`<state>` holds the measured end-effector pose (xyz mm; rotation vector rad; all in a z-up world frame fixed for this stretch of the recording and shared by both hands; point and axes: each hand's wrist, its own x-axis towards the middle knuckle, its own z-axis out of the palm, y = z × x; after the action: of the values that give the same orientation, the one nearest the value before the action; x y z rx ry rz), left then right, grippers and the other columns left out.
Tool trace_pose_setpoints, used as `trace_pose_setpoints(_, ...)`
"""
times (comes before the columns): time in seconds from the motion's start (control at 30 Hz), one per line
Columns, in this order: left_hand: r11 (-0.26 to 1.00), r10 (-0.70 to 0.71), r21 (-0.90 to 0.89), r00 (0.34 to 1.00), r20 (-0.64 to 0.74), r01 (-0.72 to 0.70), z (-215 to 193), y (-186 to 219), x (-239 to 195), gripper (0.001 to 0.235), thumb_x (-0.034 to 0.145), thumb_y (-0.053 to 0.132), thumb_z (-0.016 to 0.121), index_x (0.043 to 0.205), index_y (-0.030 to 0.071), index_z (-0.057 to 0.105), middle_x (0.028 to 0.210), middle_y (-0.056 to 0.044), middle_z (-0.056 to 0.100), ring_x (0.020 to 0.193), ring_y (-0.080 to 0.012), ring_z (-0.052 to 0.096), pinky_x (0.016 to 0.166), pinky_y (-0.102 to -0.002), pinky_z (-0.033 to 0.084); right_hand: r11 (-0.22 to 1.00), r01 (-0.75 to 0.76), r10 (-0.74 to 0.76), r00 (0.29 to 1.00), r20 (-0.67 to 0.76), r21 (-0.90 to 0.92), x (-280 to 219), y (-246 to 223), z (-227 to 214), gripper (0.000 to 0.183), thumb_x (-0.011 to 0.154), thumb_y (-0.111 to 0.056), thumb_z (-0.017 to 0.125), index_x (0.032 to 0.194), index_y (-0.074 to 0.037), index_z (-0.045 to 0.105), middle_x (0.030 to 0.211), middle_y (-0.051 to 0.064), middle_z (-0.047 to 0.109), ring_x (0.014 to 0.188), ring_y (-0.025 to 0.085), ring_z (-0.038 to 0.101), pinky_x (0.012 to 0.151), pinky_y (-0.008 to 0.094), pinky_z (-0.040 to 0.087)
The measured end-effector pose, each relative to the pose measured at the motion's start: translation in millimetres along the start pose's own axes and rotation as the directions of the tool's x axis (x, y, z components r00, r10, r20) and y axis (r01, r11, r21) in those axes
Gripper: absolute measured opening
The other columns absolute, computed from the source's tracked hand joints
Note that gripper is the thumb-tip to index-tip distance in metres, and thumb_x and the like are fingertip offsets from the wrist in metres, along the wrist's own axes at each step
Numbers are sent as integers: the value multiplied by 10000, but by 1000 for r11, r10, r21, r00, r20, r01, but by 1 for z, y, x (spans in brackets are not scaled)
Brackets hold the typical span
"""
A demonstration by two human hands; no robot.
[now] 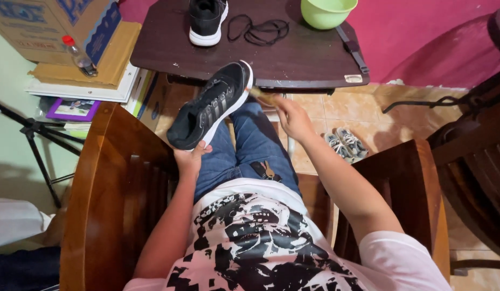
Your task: The person cleans a black sneaker using a toothbrush and water from a green bowl. They scrub the upper part, the white sole, and the bottom sole of the shoe, repeatedly dipping the brush into the water to keep it wet.
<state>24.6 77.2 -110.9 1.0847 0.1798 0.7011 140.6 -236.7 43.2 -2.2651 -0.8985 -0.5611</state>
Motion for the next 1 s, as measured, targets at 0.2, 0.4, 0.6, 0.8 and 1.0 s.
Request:
trace_pose_setpoints(0.2, 997, -77, -29, 997, -28, 76, 4, 8, -4, 729, 903, 55, 804, 1440, 33, 312, 1219, -286, 615, 705, -484, 710, 624, -549, 678, 994, -10, 21, 994, -103, 108, 36, -30, -1, 280, 1067, -127, 549, 1325, -125, 658, 1131, 166, 726, 1083, 385, 694, 940, 490, 558)
trace_pose_setpoints(0.4, 994, -112, -20, 993, -35, 111, 14, 26, -8, 749, 896, 76, 820, 1436, -4, 307, 1237, -280, 576, 700, -488, 710, 627, -542, 685, 992, -44, 61, 988, -139, 122, 36, -29, 1, 281, 1064, -135, 574, 1325, -161, 676, 1165, 146, 734, 1116, 373, 686, 954, 476, 559)
trace_pose_setpoints(0.6, 993, -118, 13, 992, -38, 118, 4, 5, -5, 736, 902, 82, 814, 1445, -13, 328, 1215, -272, 572, 685, -478, 713, 618, -545, 680, 983, -116, 126, 990, -64, 142, 53, -53, -12, 296, 1088, -146, 518, 1369, -140, 612, 1186, 222, 713, 1128, 450, 661, 962, 577, 538)
trace_pose_setpoints(0.8, 992, -128, -9, 989, -69, 127, 9, 11, -4, 762, 889, 74, 825, 1451, -12, 317, 1220, -295, 585, 673, -478, 714, 612, -546, 677, 964, -157, 181, 979, -96, 215, 28, -60, 9, 292, 1085, -139, 522, 1354, -98, 628, 1208, 252, 708, 1141, 457, 657, 992, 554, 530)
trace_pose_setpoints(1.0, 992, -129, -18, 988, -82, 128, 17, 20, -5, 727, 902, 62, 799, 1429, 54, 297, 1178, -255, 585, 649, -476, 710, 590, -530, 678, 952, -172, 216, 964, -157, 254, -7, -77, 28, 319, 1057, -97, 546, 1365, -107, 630, 1228, 233, 704, 1151, 450, 649, 996, 553, 531)
